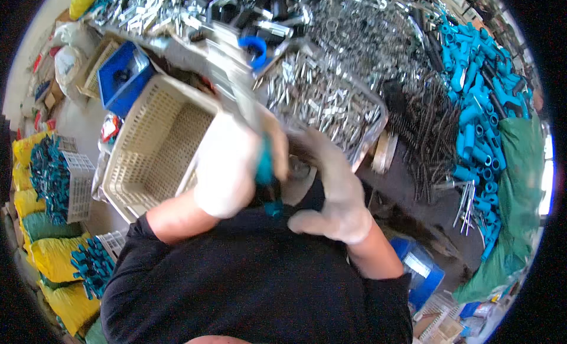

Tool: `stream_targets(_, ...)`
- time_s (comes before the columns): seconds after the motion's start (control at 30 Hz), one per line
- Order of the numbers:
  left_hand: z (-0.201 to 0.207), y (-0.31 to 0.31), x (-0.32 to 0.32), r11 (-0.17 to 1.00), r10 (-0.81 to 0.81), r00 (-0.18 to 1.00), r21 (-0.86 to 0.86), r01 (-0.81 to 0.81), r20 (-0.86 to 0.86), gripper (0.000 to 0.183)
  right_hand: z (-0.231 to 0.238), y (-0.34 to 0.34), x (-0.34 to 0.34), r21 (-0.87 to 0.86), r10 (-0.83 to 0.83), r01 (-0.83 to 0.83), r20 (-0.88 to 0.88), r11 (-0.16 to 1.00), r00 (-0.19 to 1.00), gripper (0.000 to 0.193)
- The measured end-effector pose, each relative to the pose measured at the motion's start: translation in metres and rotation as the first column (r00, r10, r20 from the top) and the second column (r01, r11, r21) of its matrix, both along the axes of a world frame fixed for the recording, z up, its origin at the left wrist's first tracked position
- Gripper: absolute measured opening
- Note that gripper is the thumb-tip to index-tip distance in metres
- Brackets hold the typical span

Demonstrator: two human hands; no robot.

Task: Manually assembling small metal components into larger plastic and metal industrial fixtures.

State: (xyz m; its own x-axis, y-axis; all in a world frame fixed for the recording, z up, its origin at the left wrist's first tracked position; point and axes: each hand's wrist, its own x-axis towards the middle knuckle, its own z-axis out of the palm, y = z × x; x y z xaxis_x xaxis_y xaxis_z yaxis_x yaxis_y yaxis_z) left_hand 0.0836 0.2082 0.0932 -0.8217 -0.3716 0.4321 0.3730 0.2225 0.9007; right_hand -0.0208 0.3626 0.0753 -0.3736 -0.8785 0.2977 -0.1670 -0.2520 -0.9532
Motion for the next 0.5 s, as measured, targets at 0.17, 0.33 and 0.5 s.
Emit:
stream_targets(0.17, -0.009, -0.034, 0.031, 0.5, 0.157, 0.982, 0.866, 0.012, -0.104, 0.042, -0.015, 0.005, 0.056, 0.487, 0.114, 0.04, -0.283, 0.873, 0.952, 0.091)
stream_targets(0.33, -0.035, -0.018, 0.041, 0.357, 0.075, 0.996, 0.934, 0.025, -0.055, 0.043, -0.039, 0.041, 0.069, 0.448, -0.104, 0.112, -0.042, 0.887, 0.994, 0.074)
stream_targets(0.5, -0.129, -0.03, 0.051, 0.745, -0.409, 0.68, 0.654, -0.136, 0.608, 0.058, -0.032, 0.061, 0.05, 0.704, -0.368, 0.354, -0.141, 0.616, 0.919, 0.046)
